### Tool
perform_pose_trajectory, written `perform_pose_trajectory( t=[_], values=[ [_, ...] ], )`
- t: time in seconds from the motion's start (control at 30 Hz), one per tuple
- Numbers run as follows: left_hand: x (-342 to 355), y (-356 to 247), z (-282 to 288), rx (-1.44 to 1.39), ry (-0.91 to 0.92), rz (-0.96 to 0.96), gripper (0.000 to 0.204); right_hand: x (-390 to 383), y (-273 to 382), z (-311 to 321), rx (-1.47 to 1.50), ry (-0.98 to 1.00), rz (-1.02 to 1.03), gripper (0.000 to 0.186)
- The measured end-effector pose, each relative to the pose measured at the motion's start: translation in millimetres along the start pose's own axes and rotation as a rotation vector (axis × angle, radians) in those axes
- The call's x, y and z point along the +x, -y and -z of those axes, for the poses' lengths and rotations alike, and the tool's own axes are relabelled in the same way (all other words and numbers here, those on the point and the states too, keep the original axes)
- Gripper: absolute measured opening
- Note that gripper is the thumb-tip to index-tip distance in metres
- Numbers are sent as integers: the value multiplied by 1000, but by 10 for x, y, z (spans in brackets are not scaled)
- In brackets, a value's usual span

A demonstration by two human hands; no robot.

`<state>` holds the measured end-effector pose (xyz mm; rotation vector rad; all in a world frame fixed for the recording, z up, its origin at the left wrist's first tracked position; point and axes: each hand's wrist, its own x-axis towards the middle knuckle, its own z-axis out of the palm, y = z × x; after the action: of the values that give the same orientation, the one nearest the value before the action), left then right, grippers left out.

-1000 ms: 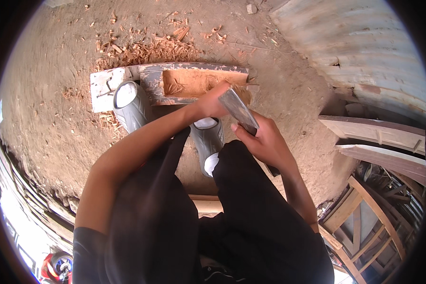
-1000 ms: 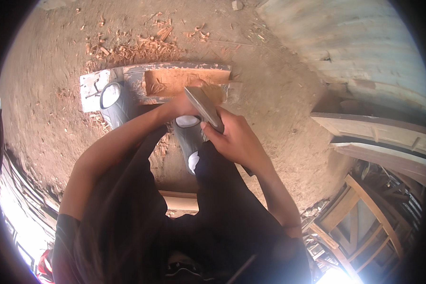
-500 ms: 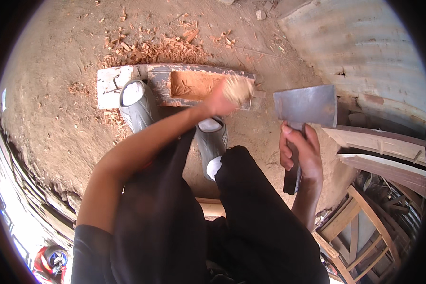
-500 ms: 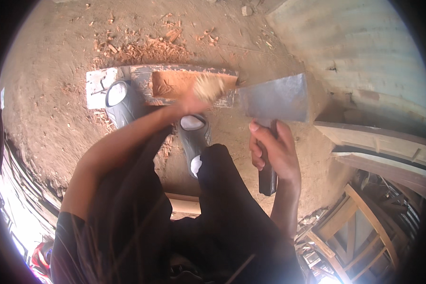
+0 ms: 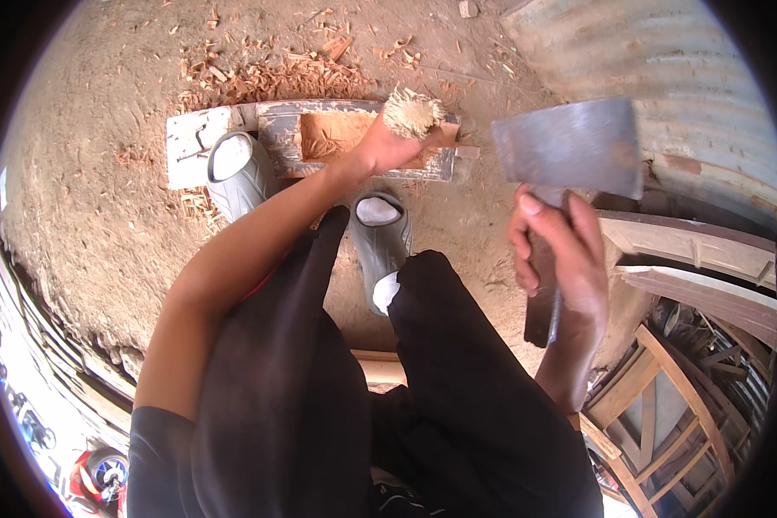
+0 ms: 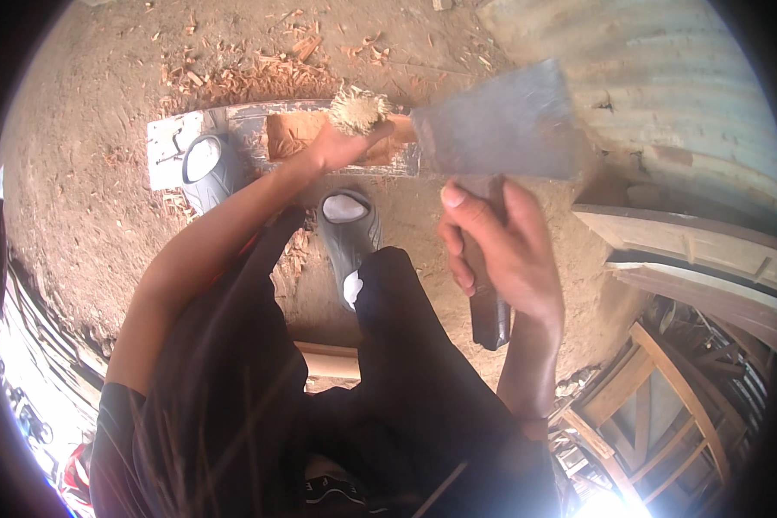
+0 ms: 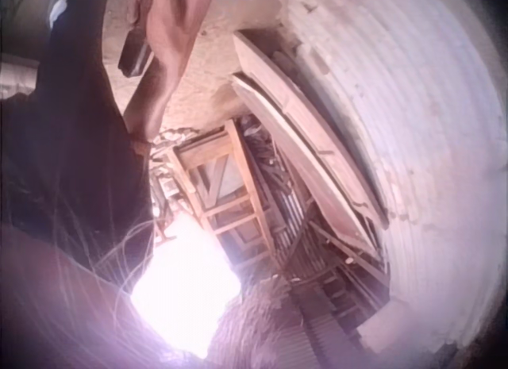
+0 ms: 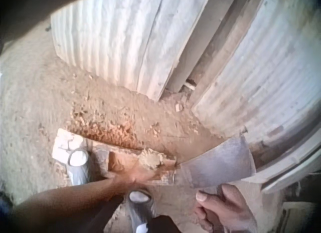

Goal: The person uses a small axe to carve a rectangular piece of wood placed on the ground. They repeatedly strike the wood to remove shavings and shape it.

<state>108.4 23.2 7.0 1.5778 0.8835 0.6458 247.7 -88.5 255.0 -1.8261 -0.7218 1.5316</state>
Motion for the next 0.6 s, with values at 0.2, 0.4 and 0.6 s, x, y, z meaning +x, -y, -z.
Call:
perform_pose_trajectory(
  t=[0.2,0.4,0.6],
  values=[
    [69,-194,51,15,116,71,42,-50,345,-34,-42,-90,207,26],
    [114,-201,-1,-72,137,6,42,104,319,-148,-214,-188,281,29],
    [112,-28,-71,-292,209,-259,27,686,-356,-88,-259,111,-32,24]
  ],
)
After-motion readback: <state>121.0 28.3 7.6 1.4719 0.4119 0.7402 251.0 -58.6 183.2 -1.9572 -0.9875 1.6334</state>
